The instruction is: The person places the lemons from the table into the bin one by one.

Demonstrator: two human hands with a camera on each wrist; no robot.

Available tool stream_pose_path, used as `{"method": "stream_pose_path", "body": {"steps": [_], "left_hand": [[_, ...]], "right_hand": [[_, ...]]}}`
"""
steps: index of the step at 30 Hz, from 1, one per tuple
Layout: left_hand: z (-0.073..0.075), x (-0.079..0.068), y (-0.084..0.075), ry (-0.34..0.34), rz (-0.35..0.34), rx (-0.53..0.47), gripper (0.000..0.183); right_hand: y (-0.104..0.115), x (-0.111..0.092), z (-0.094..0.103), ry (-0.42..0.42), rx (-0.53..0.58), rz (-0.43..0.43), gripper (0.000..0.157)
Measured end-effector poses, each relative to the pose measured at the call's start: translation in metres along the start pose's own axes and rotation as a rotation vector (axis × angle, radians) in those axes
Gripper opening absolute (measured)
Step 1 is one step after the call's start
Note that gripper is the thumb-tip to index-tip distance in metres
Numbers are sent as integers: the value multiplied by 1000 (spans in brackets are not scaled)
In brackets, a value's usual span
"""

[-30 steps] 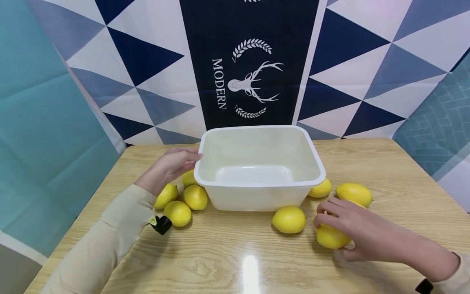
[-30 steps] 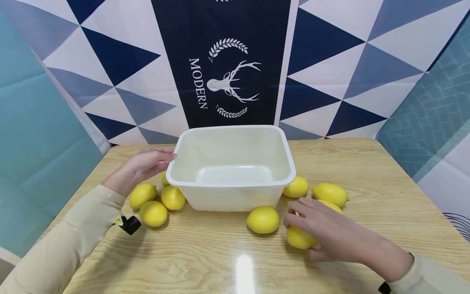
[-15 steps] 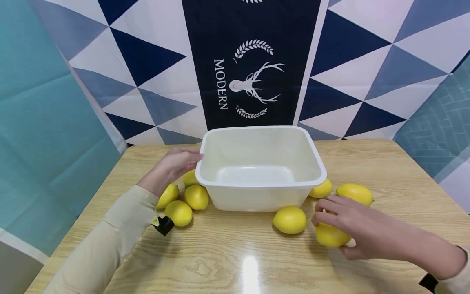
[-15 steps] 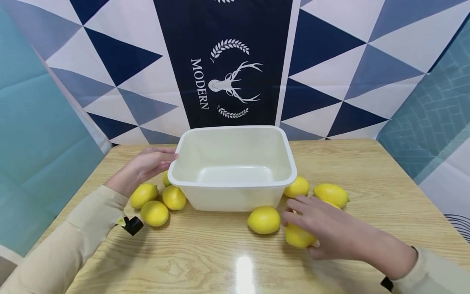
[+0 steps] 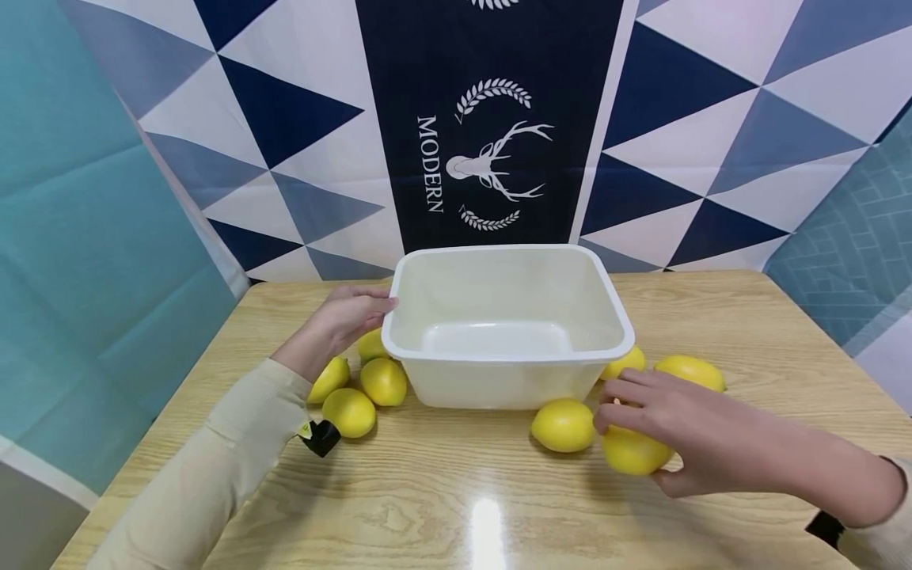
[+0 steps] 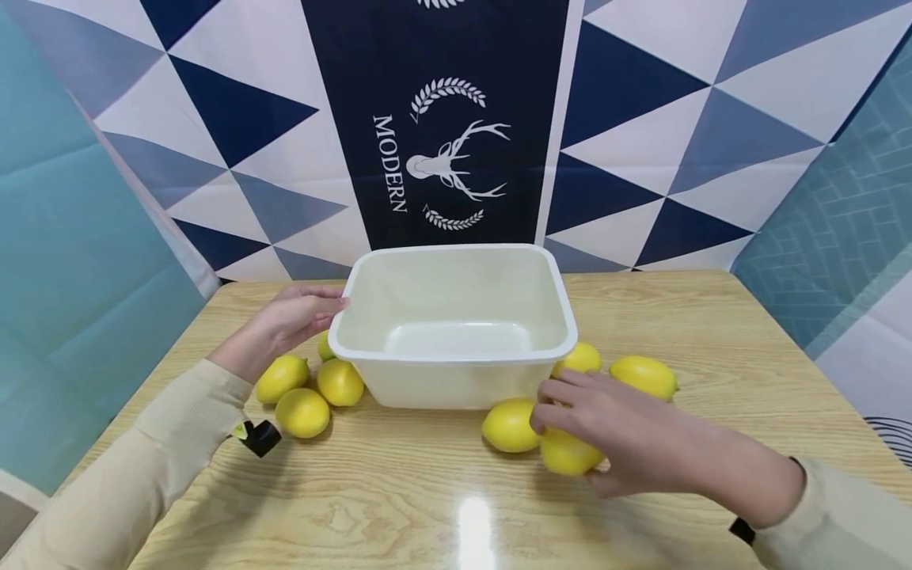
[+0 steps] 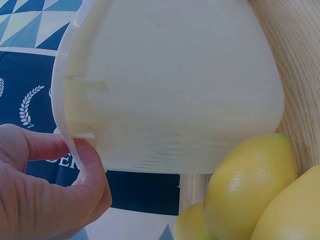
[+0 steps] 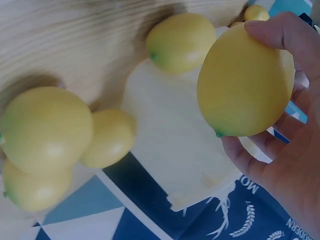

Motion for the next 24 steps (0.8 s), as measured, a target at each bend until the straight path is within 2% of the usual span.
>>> {"method": "stream_pose_path", "body": {"steps": [14,24], "left_hand": [[0,0,0,1,17,-9,44],[-1,-2,1,7,9,-5,44]], "right_hand": [[13,18,23,-32,-68,84,72],[10,21,30,8,-71,45,71]]}}
Point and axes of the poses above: each hand's wrist, its own x-axis towards the middle knuckle, its own z-axis out of the back of the hand, y = z × x, the point moved 10 cm from there along x, towards the middle knuckle, and after that the axes turned 6 degrees about z, right-handed, at the moved point
